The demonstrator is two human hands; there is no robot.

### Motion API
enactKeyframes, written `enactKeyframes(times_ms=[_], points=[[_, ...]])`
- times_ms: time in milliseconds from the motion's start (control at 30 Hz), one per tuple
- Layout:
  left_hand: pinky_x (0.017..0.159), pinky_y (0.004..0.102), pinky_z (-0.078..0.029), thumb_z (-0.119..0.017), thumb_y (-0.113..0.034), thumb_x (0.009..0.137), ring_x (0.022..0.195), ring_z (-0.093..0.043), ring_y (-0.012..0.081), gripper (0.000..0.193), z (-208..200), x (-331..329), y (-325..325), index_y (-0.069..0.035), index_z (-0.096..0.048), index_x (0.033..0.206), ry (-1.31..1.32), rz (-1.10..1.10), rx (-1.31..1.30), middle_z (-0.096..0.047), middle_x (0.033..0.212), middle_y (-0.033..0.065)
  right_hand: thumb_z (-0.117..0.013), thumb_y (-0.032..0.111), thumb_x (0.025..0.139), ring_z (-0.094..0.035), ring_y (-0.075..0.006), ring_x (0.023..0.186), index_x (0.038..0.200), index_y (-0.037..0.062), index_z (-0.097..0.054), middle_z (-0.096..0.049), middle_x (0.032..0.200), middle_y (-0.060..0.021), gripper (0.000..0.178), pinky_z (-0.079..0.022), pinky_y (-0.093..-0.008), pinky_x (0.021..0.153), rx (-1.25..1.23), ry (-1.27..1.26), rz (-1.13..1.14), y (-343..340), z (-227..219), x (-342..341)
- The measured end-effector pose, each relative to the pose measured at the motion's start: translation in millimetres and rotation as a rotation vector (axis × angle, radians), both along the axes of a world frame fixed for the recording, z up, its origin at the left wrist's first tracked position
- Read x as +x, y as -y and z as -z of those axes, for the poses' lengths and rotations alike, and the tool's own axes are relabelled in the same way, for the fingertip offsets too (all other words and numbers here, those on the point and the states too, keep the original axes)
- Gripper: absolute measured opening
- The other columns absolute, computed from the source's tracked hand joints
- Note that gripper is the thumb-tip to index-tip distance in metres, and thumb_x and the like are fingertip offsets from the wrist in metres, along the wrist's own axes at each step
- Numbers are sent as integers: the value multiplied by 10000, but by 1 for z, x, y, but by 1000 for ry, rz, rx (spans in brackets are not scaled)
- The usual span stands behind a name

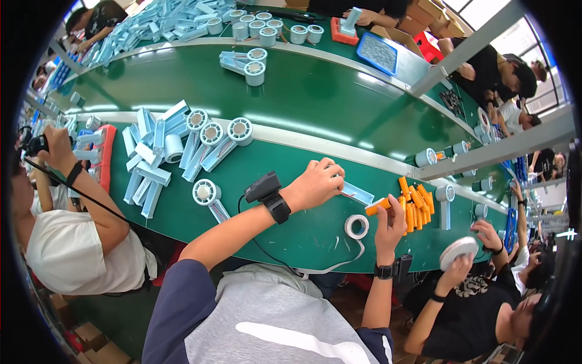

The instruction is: The person wraps tape around batteries by hand, places each battery into the handle of a fan casing, and sets the units aside.

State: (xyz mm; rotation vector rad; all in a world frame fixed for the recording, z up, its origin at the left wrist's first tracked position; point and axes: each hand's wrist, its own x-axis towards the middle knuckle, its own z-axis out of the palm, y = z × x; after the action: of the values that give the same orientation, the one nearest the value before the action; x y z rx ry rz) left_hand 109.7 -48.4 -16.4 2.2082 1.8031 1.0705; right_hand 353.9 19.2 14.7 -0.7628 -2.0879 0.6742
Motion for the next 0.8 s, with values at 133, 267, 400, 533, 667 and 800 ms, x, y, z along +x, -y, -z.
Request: enactKeyframes(times_ms=[133,267,400,533,667,800], points=[[852,417,-450,-762,-229,817,1139,-532,239,150,-1,-1,1,-138,-648,855,11,2,-11,-617,1128,1,-639,15,946,-617,-126,798,1304,9,-525,-663,985,-109,375,-526,-261,699,-85,-102,61,-2,3,8],[837,407,-452,-737,-218,840,1139,-534,239,122,-4,4,-3,-142,-643,853,-66,102,-83,-628,1124,-9,-605,25,971,-619,-140,850,1331,5,-497,-656,1028,-120,376,-533,-274,712,-317,-425,243,-3,5,12],[821,400,-457,-699,-206,878,1144,-543,229,103,-5,7,-6,-129,-636,906,-53,92,-65,-636,1123,-7,-591,22,976,-620,-164,854,1328,9,-501,-654,1038,-130,364,-531,-280,710,-309,-397,201,12,21,-5],[808,392,-459,-655,-192,916,1141,-558,214,100,-3,7,-7,-109,-624,961,-46,48,-72,-640,1121,-6,-633,-3,930,-621,-225,817,1254,15,-573,-651,1001,-142,330,-523,-300,700,-26,-84,-40,6,16,-12],[803,389,-463,-638,-178,928,1132,-569,202,113,-4,12,-7,-88,-604,988,-38,33,-57,-641,1119,-4,-688,-11,860,-607,-279,795,1186,18,-629,-640,962,-139,332,-520,-330,695,261,215,-203,-11,-9,-13],[811,397,-460,-641,-179,925,1135,-568,202,111,-3,13,-6,-87,-601,971,-57,0,-44,-645,1147,-5,-725,-9,804,-591,-293,820,1170,40,-652,-632,964,-115,377,-523,-352,710,303,361,-343,-15,-21,-17]])
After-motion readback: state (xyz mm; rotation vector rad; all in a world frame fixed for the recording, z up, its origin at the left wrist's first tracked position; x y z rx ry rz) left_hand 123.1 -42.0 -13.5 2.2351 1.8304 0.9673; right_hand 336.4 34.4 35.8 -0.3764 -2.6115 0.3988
